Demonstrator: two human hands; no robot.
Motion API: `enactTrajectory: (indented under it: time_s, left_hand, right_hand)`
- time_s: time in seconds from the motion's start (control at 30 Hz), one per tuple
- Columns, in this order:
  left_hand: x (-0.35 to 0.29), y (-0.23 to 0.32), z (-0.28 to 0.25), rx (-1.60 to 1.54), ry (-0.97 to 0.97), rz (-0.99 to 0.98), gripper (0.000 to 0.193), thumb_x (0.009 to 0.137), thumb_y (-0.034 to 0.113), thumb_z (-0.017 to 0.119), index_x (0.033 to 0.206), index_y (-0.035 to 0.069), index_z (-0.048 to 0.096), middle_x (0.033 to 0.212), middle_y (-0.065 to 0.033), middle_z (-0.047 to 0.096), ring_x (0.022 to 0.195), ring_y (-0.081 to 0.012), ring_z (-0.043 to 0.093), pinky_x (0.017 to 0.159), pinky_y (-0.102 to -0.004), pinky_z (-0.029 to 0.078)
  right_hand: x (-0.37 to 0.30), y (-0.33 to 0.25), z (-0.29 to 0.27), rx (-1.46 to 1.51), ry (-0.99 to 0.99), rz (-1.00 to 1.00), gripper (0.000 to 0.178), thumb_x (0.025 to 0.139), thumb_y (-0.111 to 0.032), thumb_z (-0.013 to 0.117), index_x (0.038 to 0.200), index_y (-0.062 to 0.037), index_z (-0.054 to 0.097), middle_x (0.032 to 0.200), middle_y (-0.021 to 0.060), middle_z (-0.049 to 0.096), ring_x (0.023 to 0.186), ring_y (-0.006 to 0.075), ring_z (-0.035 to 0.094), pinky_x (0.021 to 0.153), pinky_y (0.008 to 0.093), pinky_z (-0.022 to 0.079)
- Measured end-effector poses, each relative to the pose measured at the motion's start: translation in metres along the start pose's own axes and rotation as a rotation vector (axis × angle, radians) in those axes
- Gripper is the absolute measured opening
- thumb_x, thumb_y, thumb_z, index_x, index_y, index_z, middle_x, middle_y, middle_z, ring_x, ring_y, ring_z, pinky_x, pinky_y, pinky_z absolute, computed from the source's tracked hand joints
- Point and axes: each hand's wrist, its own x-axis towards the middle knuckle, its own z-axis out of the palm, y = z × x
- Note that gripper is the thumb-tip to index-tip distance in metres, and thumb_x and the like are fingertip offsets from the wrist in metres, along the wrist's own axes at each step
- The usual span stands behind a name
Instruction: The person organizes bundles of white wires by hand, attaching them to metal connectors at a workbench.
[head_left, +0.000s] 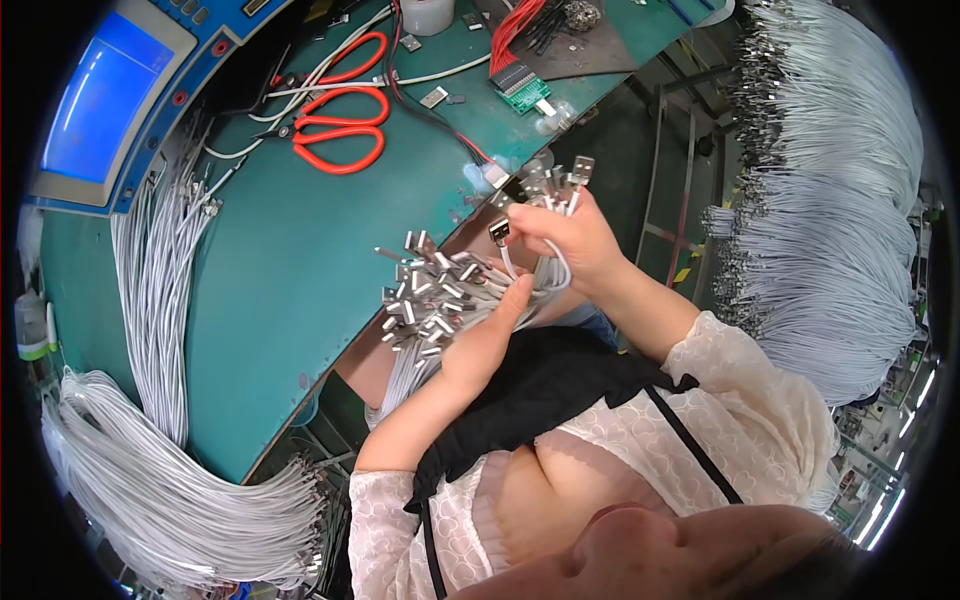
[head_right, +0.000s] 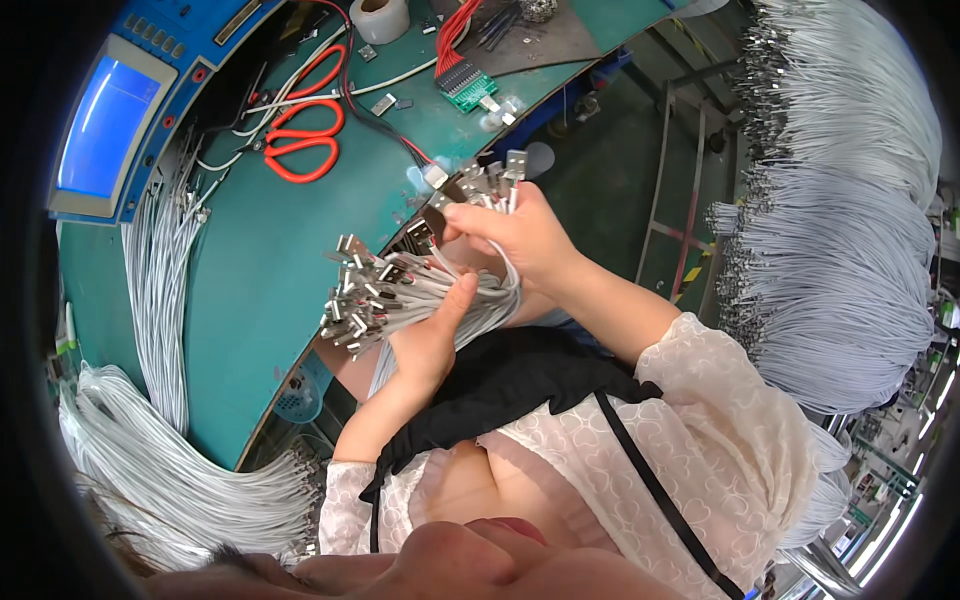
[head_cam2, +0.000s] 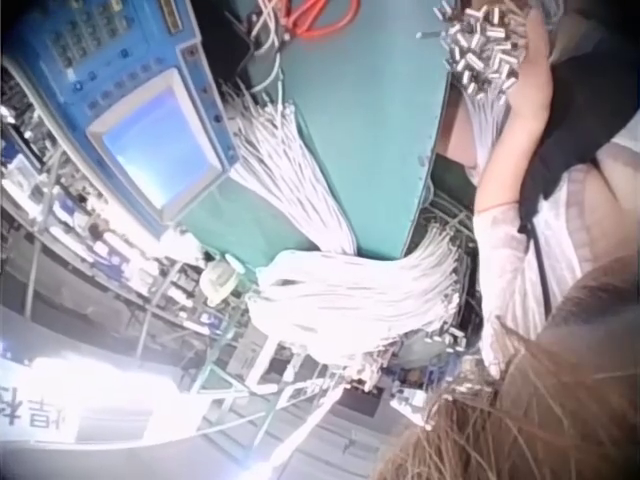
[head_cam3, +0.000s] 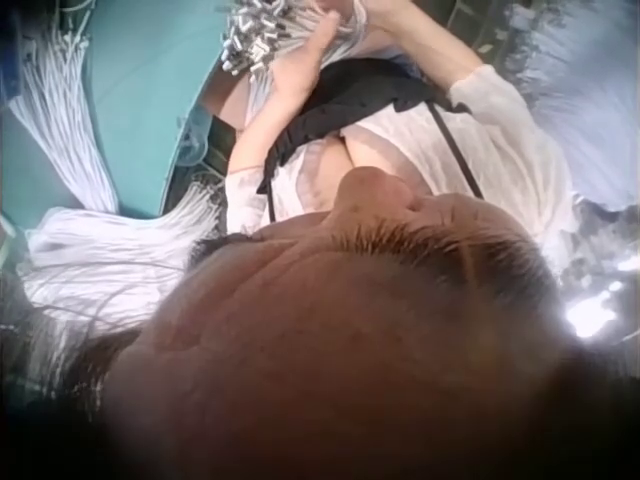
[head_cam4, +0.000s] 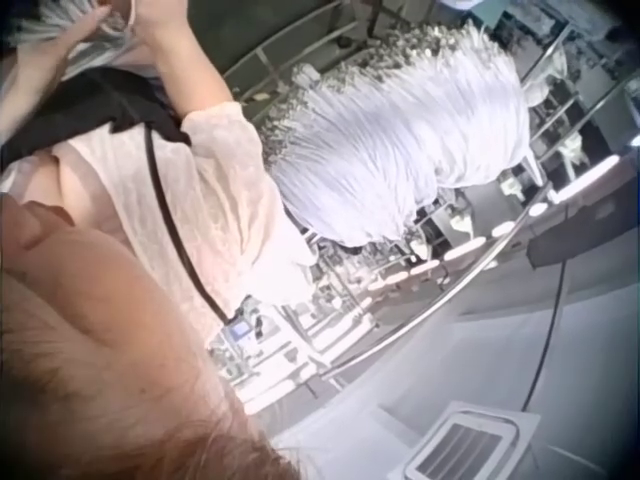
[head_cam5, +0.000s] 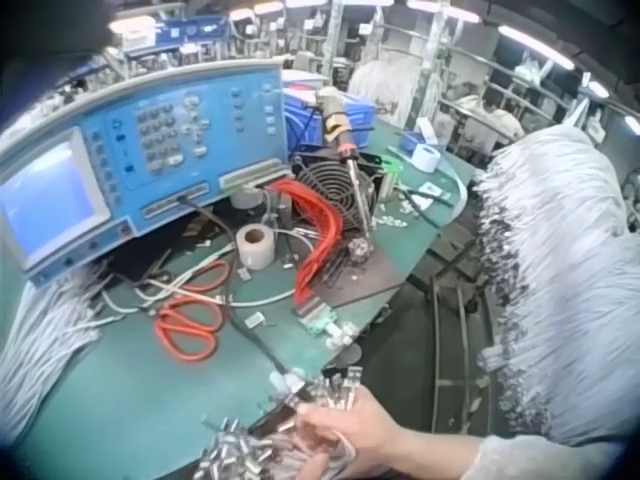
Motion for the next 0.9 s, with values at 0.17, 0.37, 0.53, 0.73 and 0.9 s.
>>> enactTrajectory:
  time_s: [0.17, 0.37, 0.53, 0.73, 0.9]
  left_hand:
    - [0.003, 0.001, -0.004, -0.059, 0.049, -0.034, 0.017, 0.079, 0.013, 0.063, 0.091, 0.003, 0.055, 0.084, -0.0020, 0.056, 0.076, -0.0098, 0.052, 0.070, -0.0232, 0.041]
    - [0.006, -0.008, -0.006, -0.110, 0.086, -0.072, 0.021, 0.078, 0.011, 0.063, 0.094, 0.003, 0.053, 0.087, -0.0027, 0.056, 0.078, -0.0095, 0.051, 0.070, -0.0234, 0.041]
    - [0.007, -0.008, -0.004, -0.119, 0.068, -0.070, 0.022, 0.078, 0.011, 0.064, 0.095, 0.003, 0.053, 0.088, -0.0028, 0.056, 0.081, -0.0095, 0.051, 0.073, -0.0237, 0.041]
    - [0.009, -0.002, 0.007, -0.212, 0.054, -0.062, 0.026, 0.078, 0.009, 0.063, 0.101, 0.003, 0.053, 0.091, -0.0027, 0.057, 0.086, -0.0096, 0.052, 0.077, -0.0232, 0.041]
    - [0.009, -0.007, -0.006, -0.050, -0.151, -0.080, 0.029, 0.075, -0.001, 0.063, 0.100, 0.002, 0.049, 0.091, -0.0077, 0.056, 0.084, -0.0157, 0.056, 0.077, -0.0280, 0.046]
  right_hand:
    - [0.003, 0.005, -0.003, 0.004, 0.080, -0.087, 0.008, 0.076, -0.010, 0.060, 0.075, -0.0033, 0.057, 0.061, 0.0036, 0.055, 0.046, 0.0039, 0.041, 0.041, 0.0166, 0.028]
    - [0.004, 0.006, -0.006, 0.017, 0.064, -0.074, 0.008, 0.076, -0.011, 0.060, 0.073, -0.0037, 0.058, 0.061, 0.0027, 0.056, 0.046, 0.0033, 0.040, 0.041, 0.0167, 0.028]
    - [0.008, 0.007, 0.002, 0.031, 0.067, -0.106, 0.010, 0.077, -0.012, 0.061, 0.073, -0.0039, 0.057, 0.061, 0.0022, 0.056, 0.047, 0.0036, 0.041, 0.041, 0.0177, 0.030]
    - [0.007, 0.006, 0.010, -0.052, -0.012, -0.024, 0.009, 0.078, -0.012, 0.061, 0.075, -0.0042, 0.056, 0.062, 0.0018, 0.056, 0.048, 0.0038, 0.043, 0.042, 0.0179, 0.032]
    - [0.001, 0.008, 0.000, 0.021, 0.019, -0.027, 0.008, 0.078, -0.010, 0.061, 0.077, -0.0042, 0.056, 0.061, 0.0013, 0.056, 0.048, 0.0042, 0.045, 0.043, 0.0182, 0.035]
